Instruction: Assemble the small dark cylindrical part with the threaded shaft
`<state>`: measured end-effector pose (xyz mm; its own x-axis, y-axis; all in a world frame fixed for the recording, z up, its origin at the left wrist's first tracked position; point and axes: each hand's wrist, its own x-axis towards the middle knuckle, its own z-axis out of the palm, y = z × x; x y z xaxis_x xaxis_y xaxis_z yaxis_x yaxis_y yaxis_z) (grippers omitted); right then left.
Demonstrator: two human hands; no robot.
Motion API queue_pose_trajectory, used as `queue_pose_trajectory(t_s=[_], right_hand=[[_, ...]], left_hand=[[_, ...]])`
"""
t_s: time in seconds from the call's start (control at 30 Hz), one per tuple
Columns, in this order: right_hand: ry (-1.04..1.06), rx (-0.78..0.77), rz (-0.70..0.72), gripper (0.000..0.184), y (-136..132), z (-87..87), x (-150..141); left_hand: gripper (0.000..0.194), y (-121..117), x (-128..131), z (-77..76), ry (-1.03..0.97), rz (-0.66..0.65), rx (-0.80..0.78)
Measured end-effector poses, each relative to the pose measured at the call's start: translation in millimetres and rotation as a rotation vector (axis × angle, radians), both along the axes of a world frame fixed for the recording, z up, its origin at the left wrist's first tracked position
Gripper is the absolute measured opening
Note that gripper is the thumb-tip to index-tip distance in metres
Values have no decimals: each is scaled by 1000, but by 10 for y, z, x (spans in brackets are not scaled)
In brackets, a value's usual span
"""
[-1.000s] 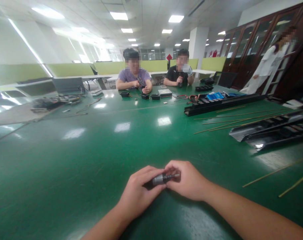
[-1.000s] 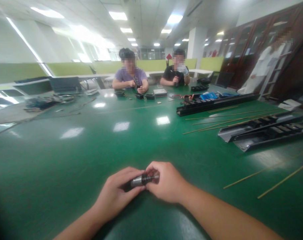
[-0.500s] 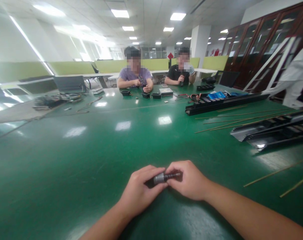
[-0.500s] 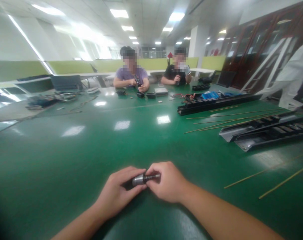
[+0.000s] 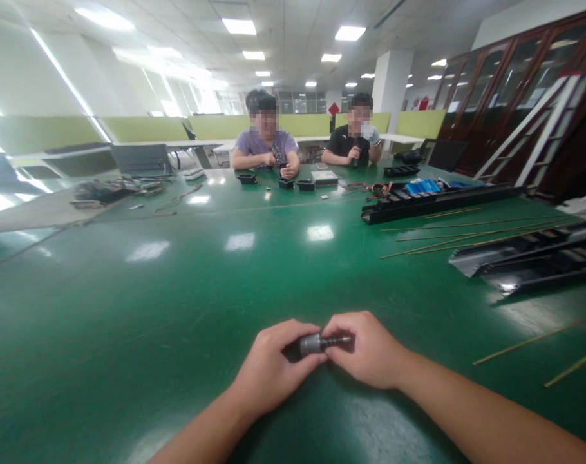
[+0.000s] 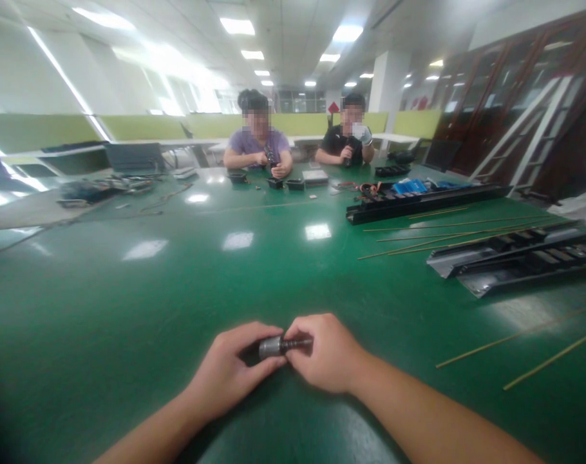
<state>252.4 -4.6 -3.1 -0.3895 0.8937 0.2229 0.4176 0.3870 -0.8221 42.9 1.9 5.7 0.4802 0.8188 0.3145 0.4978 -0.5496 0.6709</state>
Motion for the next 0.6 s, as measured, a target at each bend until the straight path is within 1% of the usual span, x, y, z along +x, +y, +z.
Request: queue_pose_trajectory(t_s=[0.37,0.6], right_hand=[[-27,40,0,10,14,-14,8],[-34,47,10,10,20,-34,16]], left_hand=[[22,-12,9,18,-19,-5,-24],[21,-13,8,26,2,-7,-2]])
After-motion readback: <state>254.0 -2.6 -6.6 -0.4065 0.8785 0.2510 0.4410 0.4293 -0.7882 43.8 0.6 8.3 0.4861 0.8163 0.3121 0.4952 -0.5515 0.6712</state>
